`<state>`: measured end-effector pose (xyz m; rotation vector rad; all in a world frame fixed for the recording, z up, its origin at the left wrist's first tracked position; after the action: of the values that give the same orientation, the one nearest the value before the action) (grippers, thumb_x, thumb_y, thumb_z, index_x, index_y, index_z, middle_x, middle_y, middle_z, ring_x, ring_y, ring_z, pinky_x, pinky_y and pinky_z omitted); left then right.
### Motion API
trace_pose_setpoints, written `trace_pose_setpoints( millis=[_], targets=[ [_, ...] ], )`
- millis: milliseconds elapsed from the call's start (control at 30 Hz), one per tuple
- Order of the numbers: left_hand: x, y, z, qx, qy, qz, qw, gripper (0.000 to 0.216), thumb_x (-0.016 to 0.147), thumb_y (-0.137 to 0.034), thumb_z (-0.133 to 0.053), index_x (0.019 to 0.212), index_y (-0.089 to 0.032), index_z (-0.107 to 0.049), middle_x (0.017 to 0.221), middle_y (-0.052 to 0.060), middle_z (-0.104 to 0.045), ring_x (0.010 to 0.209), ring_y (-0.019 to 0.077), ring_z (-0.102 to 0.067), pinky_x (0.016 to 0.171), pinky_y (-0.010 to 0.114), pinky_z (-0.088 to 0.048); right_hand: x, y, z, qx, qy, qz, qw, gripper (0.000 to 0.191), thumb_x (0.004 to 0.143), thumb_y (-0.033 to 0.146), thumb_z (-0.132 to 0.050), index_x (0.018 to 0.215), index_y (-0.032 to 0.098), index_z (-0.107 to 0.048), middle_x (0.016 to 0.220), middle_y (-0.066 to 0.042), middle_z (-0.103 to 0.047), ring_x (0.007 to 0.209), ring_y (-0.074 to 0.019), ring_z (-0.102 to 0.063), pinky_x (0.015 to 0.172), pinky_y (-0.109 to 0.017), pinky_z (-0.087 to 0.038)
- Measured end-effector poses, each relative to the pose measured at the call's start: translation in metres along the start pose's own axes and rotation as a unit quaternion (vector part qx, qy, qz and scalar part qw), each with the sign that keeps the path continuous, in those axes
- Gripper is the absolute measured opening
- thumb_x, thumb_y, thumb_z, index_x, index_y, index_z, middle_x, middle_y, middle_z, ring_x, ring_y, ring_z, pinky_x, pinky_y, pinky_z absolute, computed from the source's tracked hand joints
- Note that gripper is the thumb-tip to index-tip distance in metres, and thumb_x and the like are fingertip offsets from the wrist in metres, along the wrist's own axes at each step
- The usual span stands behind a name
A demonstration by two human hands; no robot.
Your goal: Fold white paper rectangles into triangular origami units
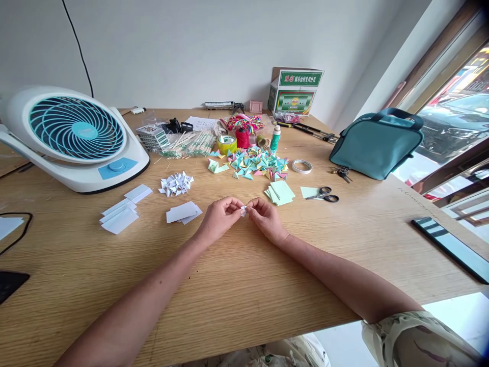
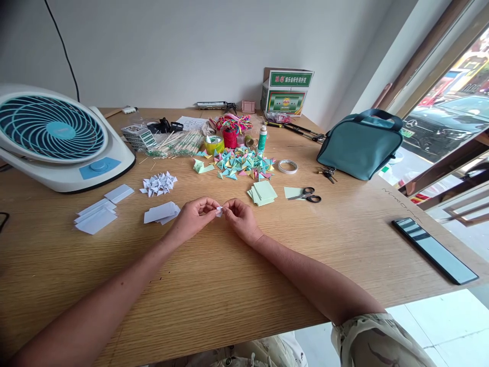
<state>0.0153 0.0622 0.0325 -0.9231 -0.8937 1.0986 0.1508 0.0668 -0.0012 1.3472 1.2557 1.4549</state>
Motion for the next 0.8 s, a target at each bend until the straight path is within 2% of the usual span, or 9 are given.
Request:
trace_pose_setpoints(
  millis=[133, 267, 400, 567, 700, 800],
  targets=[
    [-0.002, 0.008, -0.005, -0.102, 0.032, 0.072, 0.992, 0.038, 0.080, -0.052, -0.060, 0.090, -0.015, -0.064, 0.092, 0.007, -0.067, 0.085, 0.0202, -0.064, 0.061, 0.029, -0.056, -0.001, 0.001, 0.004, 0.008, -0.021, -0.008, 1.000, 0.031, 0.077, 0.048, -0.065, 0.077, 0.018, -0.056, 0.068, 0.001, -0.054, 0.060, -0.0111, -0.045, 0.057, -0.026, -0.037],
    [-0.006, 0.012, -0.015, -0.139, 0.055, 0.108, 0.983, 0.040, 0.075, -0.052, -0.066, 0.090, -0.015, -0.063, 0.089, 0.007, -0.066, 0.090, 0.0215, -0.065, 0.064, 0.030, -0.058, -0.001, 0.000, 0.003, 0.035, -0.020, -0.007, 0.999, 0.030, 0.078, 0.047, -0.066, 0.076, 0.019, -0.054, 0.068, 0.001, -0.058, 0.063, -0.0127, -0.051, 0.061, -0.027, -0.041],
    [-0.007, 0.015, -0.020, -0.158, 0.034, 0.099, 0.982, 0.038, 0.073, -0.048, -0.069, 0.088, -0.014, -0.062, 0.086, 0.006, -0.066, 0.085, 0.0205, -0.067, 0.066, 0.032, -0.059, -0.001, -0.003, 0.003, 0.057, -0.018, -0.012, 0.998, 0.029, 0.077, 0.046, -0.067, 0.077, 0.020, -0.054, 0.070, 0.001, -0.059, 0.065, -0.0134, -0.054, 0.064, -0.028, -0.044],
    [-0.003, 0.019, -0.014, -0.138, -0.009, 0.072, 0.988, 0.033, 0.072, -0.043, -0.071, 0.084, -0.013, -0.064, 0.080, 0.004, -0.065, 0.072, 0.0165, -0.065, 0.064, 0.033, -0.059, 0.000, -0.003, 0.004, 0.045, -0.022, -0.006, 0.999, 0.029, 0.075, 0.044, -0.069, 0.076, 0.019, -0.055, 0.072, 0.001, -0.056, 0.065, -0.0120, -0.050, 0.063, -0.027, -0.041],
    [-0.003, 0.013, -0.012, -0.137, -0.002, 0.049, 0.989, 0.032, 0.070, -0.041, -0.072, 0.084, -0.014, -0.066, 0.082, 0.004, -0.065, 0.070, 0.0139, -0.061, 0.062, 0.029, -0.058, 0.000, -0.003, 0.005, 0.038, -0.024, -0.001, 0.999, 0.028, 0.074, 0.043, -0.070, 0.076, 0.019, -0.054, 0.071, 0.001, -0.056, 0.063, -0.0120, -0.049, 0.062, -0.027, -0.041],
    [-0.003, 0.010, -0.012, -0.127, 0.003, 0.046, 0.991, 0.031, 0.075, -0.043, -0.067, 0.083, -0.014, -0.066, 0.078, 0.004, -0.063, 0.068, 0.0135, -0.059, 0.060, 0.026, -0.056, 0.000, -0.003, 0.005, 0.036, -0.027, 0.012, 0.999, 0.026, 0.074, 0.041, -0.069, 0.074, 0.020, -0.054, 0.071, 0.001, -0.055, 0.063, -0.0123, -0.049, 0.061, -0.027, -0.040]
  ],
)
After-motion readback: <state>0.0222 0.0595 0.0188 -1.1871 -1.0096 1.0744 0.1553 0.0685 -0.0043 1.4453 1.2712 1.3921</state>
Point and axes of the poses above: each hand's wrist, its own x-axis towards the middle knuckle, its own z-axis out of the back of the hand, y = z × x, the point moved 7 cm from there along x, towards the middle knuckle
